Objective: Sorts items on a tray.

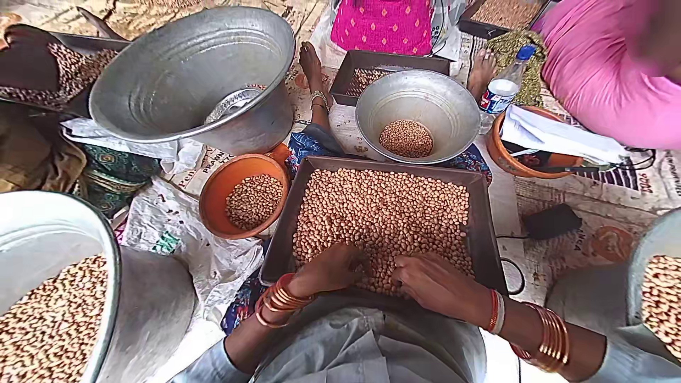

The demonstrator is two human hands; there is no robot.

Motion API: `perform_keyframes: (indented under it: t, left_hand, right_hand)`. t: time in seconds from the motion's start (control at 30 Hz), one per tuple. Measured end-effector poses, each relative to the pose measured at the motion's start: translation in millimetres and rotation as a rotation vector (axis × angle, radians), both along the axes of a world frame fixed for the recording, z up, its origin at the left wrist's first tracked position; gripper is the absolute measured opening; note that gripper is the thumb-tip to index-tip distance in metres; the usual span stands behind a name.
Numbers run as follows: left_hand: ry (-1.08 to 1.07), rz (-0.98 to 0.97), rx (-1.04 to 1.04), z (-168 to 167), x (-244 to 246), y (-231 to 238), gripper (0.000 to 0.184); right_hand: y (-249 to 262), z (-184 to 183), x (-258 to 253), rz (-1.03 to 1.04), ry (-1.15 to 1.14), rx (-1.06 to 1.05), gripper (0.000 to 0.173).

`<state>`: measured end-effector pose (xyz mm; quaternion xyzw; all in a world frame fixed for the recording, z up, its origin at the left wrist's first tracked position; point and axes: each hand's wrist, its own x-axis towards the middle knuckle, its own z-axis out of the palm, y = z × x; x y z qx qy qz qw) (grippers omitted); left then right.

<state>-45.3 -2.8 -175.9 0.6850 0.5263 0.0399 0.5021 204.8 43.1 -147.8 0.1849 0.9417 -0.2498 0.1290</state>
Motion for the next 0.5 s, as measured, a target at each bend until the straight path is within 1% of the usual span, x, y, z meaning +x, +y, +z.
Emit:
perform_keyframes:
  t: [0.07, 0.17, 0.27, 0.33, 0.4, 0.43, 0.47, 0.5]
  left_hand:
    - [0.077, -0.025, 0.011, 2.5, 6.9, -1.1, 0.021]
    - [0.129, -0.055, 0.02, 2.5, 16.3, -3.0, 0.023]
    - [0.126, -0.08, 0.031, 0.5, 19.2, -1.4, 0.022]
    - [0.007, -0.034, 0.029, -0.3, 15.0, 0.2, 0.02]
    - [-0.218, 0.062, -0.036, -4.1, 9.3, 0.4, 0.019]
    - [-0.335, 0.096, -0.084, -4.9, 8.2, 0.0, 0.02]
    - [-0.417, 0.116, -0.126, -4.4, 9.4, -0.1, 0.023]
    - [-0.469, 0.116, -0.156, -3.5, 13.8, 0.4, 0.021]
  right_hand:
    - [0.8, 0.3, -1.7, -0.015, -0.028, -0.022, 0.015]
    - [0.2, -0.3, -3.7, -0.021, -0.07, -0.052, 0.017]
    - [1.3, 3.0, -4.7, -0.036, -0.109, -0.068, 0.018]
    - [4.6, 12.3, -4.6, -0.068, -0.092, -0.046, 0.018]
    - [7.1, 27.4, -5.2, -0.117, -0.035, 0.003, 0.02]
    - [6.7, 34.4, -5.5, -0.134, 0.019, 0.039, 0.02]
    - [5.5, 39.3, -5.7, -0.142, 0.085, 0.079, 0.019]
    - [3.4, 42.8, -6.0, -0.144, 0.144, 0.113, 0.018]
